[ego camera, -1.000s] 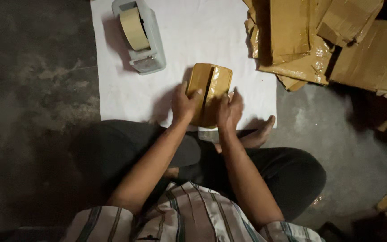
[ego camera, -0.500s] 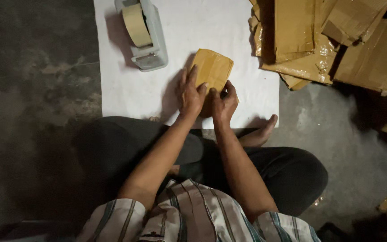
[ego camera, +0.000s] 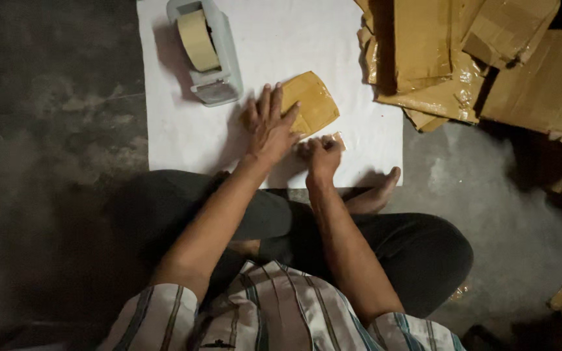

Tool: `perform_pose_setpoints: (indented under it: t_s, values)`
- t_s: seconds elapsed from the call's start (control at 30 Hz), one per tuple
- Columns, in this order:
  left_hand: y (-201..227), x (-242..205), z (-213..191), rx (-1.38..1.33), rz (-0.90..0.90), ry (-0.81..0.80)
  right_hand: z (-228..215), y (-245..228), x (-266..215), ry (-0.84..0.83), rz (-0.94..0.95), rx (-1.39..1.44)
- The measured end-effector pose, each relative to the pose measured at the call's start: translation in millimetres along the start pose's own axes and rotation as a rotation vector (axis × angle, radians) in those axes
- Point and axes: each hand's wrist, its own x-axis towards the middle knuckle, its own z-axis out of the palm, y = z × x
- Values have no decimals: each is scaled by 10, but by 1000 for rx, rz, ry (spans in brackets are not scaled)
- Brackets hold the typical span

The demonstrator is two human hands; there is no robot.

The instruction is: The person sits on the floor and assembles small cardboard boxes by folding the flaps and securing them with packing tape. They repeatedly pick up flat cardboard pieces, fold them into box shapes, and use a tape dispenser to seal the edges.

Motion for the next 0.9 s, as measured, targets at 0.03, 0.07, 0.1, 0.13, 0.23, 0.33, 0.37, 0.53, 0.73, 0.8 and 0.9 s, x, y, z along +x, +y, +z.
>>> perform_pose_setpoints:
  t_s: [0.03,0.07,0.1,0.13,0.23,0.33,0.37,0.53,0.73,0.8,0.9]
  values:
    - [38,-18,13,16,-5,-7,-11,-52,-2,46,-92,-59]
    - [61,-19,17,35,-12,-7,4,-131,-7,85,-187,-115]
    - [75,-24,16,55,-20,-8,26,-230,-37,124,-284,-169]
    - [89,-37,14,46,-31,-19,53,-348,-83,99,-321,-214]
    - [104,-116,-38,8,-73,18,223,-732,-285,-15,-390,-283]
    - [29,-275,-95,-63,-142,148,548,-966,-506,-189,-309,-253]
    - [5,-312,-80,-92,-171,176,666,-1003,-551,-240,-257,-254]
    - [-225,-182,264,-444,-357,324,1266,-1029,-533,-479,-184,-327]
    - [-577,146,762,-1177,-606,807,2087,-820,2,-576,-363,-829]
    - [-641,180,746,-1585,-756,738,2273,-665,184,-480,-247,-1097]
    - [-723,191,536,-2196,-955,562,2361,-460,419,-685,3,-780]
